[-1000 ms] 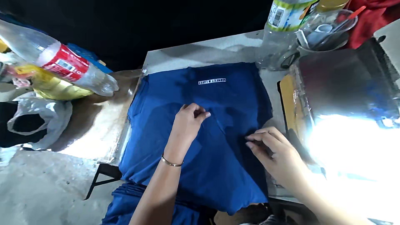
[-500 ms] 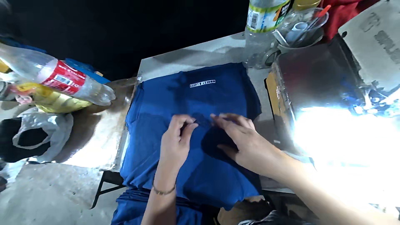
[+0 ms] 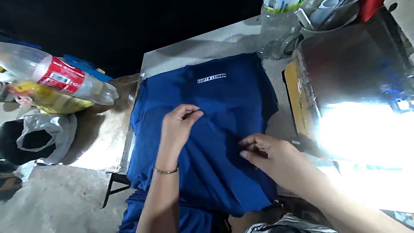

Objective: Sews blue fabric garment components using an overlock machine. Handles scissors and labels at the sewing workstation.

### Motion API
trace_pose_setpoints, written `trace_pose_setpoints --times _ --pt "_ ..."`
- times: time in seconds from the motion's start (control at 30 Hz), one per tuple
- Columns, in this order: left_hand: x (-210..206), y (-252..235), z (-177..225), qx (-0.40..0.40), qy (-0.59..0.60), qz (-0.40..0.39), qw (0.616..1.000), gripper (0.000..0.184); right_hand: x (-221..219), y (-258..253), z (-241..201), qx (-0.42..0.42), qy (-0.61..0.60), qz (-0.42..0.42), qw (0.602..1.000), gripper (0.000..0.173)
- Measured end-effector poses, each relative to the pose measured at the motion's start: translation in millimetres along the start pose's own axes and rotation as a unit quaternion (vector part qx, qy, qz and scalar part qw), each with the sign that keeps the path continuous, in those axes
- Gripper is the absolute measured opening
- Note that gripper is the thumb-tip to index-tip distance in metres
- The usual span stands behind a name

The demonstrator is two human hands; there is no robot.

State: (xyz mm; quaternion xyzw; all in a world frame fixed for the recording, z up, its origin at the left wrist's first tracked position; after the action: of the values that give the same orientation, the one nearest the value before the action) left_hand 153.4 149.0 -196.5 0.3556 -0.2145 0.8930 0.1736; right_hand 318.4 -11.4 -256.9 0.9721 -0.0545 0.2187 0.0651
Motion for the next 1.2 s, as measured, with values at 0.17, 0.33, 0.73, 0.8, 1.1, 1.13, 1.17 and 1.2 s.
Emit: trace_pose_setpoints --times 0.17,0.33,0.73,0.8,1.1,1.13,1.17,1.2 --pt "-33.7 -11.3 -26.9 0.175 -0.019 -0.091 0.98 0.014 -1.7 -0.2 15.6 -0.099 -0.072 -0.033 0.992 0.016" --pt "-32.4 -11.1 -29.5 0.17 -0.001 -0.086 0.982 0.011 0.2 0.2 21.0 -0.104 -0.074 -0.023 0.992 0.019" --pt "-37.5 -3.0 -7.0 0.172 -0.115 -0.126 0.97 0.027 8.9 6.4 20.1 -0.101 -0.017 -0.001 0.995 0.02" --pt "-40.6 -6.4 -4.0 0.164 -0.167 -0.138 0.962 0.028 11.3 6.6 17.3 -0.052 0.042 0.042 0.997 0.02" --pt "-28.7 -9.0 -16.2 0.007 0.004 -0.083 0.997 0.013 14.1 7.9 13.5 -0.003 0.084 0.066 0.994 0.02" --pt "-18.4 -2.1 2.5 0.02 0.018 -0.076 0.997 0.013 13.1 7.5 12.3 0.031 0.106 0.065 0.992 0.03" --pt "-8.7 3.5 16.9 0.015 0.023 -0.056 0.998 0.012 13.0 6.1 9.4 0.062 0.116 0.074 0.989 0.038" --pt "0.0 8.9 27.6 -0.003 0.027 -0.03 0.999 0.013 13.4 4.3 3.6 0.09 0.118 0.082 0.986 0.043"
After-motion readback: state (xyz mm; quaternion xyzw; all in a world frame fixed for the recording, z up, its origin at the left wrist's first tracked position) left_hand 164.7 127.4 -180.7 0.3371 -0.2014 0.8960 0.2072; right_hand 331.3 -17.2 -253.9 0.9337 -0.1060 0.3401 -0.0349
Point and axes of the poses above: each hand's wrist, its own y-axis away from the middle knuckle, its own x-axis out of the back of the hand, z = x × y, the point moved 10 cm from there along -y, towards the middle knuckle, and after that the axes turned 4 degrees about x, right-handed, at the moved point
